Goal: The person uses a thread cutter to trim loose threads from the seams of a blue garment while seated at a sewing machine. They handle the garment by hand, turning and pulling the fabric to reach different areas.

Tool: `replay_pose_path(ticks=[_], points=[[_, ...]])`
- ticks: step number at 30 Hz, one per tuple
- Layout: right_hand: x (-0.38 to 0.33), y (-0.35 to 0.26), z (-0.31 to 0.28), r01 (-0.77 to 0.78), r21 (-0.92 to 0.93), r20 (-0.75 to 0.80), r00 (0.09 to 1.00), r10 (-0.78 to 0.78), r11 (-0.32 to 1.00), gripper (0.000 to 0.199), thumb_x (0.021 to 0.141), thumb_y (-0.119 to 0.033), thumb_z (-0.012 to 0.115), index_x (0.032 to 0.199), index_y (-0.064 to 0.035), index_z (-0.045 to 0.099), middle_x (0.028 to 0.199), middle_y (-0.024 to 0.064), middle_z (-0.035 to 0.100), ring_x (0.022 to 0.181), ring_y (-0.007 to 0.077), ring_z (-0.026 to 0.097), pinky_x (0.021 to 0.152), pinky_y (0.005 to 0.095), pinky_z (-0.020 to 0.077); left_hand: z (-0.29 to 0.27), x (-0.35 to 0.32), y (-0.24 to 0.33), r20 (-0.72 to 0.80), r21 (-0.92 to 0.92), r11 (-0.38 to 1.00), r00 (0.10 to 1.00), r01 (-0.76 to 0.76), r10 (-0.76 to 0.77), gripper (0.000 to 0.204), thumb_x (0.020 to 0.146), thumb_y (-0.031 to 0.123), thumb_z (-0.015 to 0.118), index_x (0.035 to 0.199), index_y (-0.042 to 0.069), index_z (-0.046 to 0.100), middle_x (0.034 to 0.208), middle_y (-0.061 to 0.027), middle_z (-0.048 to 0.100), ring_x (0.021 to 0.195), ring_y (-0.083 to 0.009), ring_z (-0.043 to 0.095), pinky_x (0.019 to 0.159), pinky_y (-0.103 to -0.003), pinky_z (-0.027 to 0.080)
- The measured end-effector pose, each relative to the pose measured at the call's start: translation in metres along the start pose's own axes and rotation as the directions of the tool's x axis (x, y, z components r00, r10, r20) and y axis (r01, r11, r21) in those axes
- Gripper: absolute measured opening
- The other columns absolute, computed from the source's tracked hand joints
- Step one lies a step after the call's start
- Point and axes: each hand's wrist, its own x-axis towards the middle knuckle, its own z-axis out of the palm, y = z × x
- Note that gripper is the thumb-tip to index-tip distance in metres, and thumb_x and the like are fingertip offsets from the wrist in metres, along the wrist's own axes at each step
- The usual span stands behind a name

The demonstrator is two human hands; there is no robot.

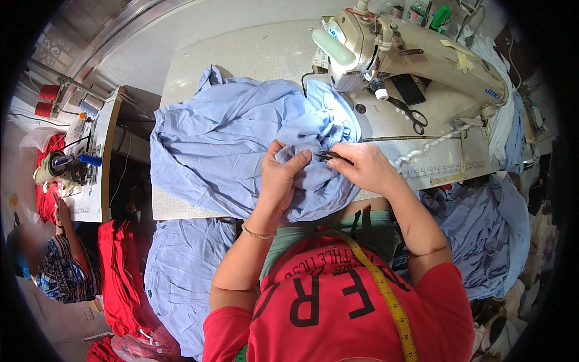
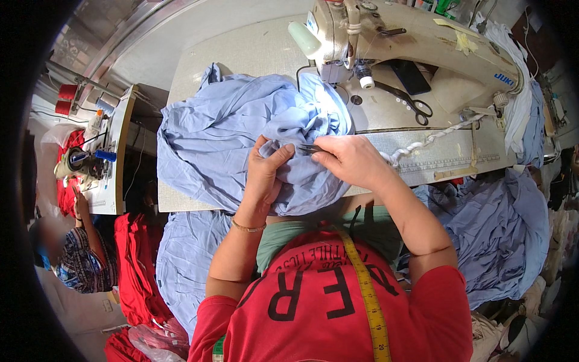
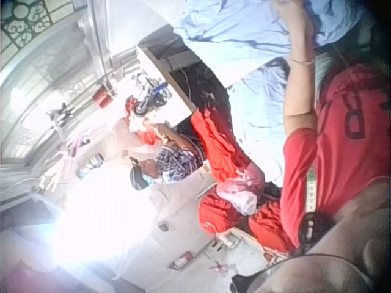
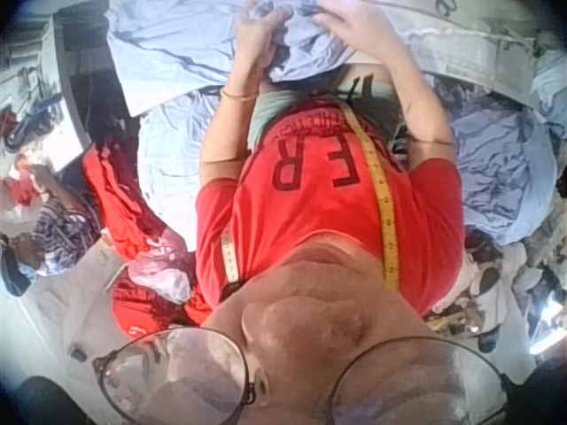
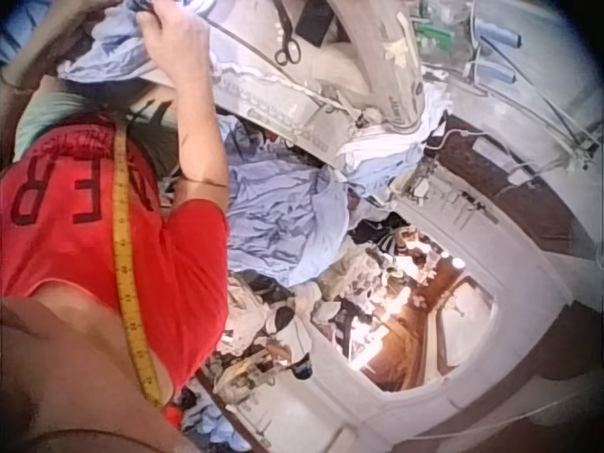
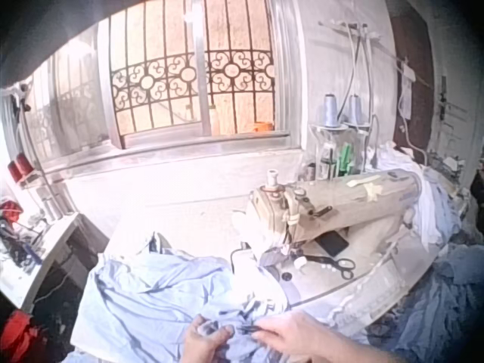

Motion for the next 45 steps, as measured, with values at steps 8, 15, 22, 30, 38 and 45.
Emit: replay_pose_path(ticks=[8,15,22,30,38,45], points=[[-0.001,0.021,0.015,-0.191,0.435,0.166,0.978,0.13,0.88,0.021,0.085,-0.02,0.061,0.088,0.0,0.057,0.064,0.0098,0.048,0.06,0.0182,0.047,0.055,0.0311,0.0412,0.001,0.0,0.001,0.031,-0.069,0.997,0.999,0.016,-0.014,0.034,0.075,-0.002,0.07,0.106,0.003,0.056,0.094,-0.0069,0.063,0.08,-0.0131,0.061,0.07,-0.026,0.05],[0.0,0.01,0.02,0.172,-0.182,-0.138,0.97,-0.198,0.968,0.018,0.083,-0.019,0.062,0.079,-0.0039,0.055,0.062,0.0097,0.055,0.052,0.0258,0.055,0.052,0.0353,0.0424,-0.002,0.0,0.0,0.047,-0.048,0.999,0.999,0.006,-0.004,0.033,0.075,-0.003,0.069,0.105,0.003,0.056,0.095,-0.0073,0.063,0.083,-0.0143,0.061,0.074,-0.027,0.05],[0.003,0.01,0.024,0.212,-0.391,-0.162,0.942,-0.294,0.896,0.019,0.083,-0.025,0.061,0.076,-0.0094,0.051,0.058,0.009,0.056,0.053,0.0277,0.057,0.05,0.0372,0.0449,-0.003,0.001,0.0,0.036,-0.017,1.0,0.999,0.005,-0.005,0.033,0.075,-0.003,0.068,0.105,0.003,0.055,0.096,-0.007,0.062,0.083,-0.0136,0.06,0.075,-0.026,0.048],[0.005,0.011,0.025,0.224,-0.411,-0.108,0.951,-0.291,0.884,0.02,0.084,-0.024,0.058,0.075,-0.0094,0.049,0.054,0.0076,0.055,0.051,0.0269,0.058,0.049,0.0359,0.0458,-0.002,0.001,-0.001,0.028,-0.013,1.0,1.0,-0.011,0.011,0.033,0.076,-0.003,0.068,0.106,0.002,0.055,0.096,-0.007,0.062,0.083,-0.0136,0.06,0.074,-0.026,0.049],[0.003,0.014,0.029,0.203,-0.382,-0.107,0.959,-0.261,0.902,0.019,0.084,-0.022,0.059,0.074,-0.0083,0.049,0.055,0.0085,0.053,0.052,0.0286,0.056,0.05,0.0383,0.0433,-0.003,0.002,-0.002,0.03,-0.016,1.0,1.0,0.001,0.0,0.033,0.075,-0.003,0.069,0.105,0.002,0.055,0.095,-0.007,0.062,0.081,-0.0136,0.061,0.073,-0.026,0.049],[0.003,0.013,0.03,0.209,-0.4,-0.115,0.954,-0.275,0.892,0.019,0.084,-0.023,0.059,0.075,-0.0082,0.05,0.055,0.0082,0.053,0.051,0.0281,0.055,0.049,0.0374,0.0431,-0.004,0.002,-0.003,0.025,0.004,1.0,1.0,0.016,-0.016,0.033,0.075,-0.003,0.068,0.105,0.002,0.055,0.095,-0.0074,0.063,0.08,-0.0139,0.061,0.071,-0.026,0.05]])
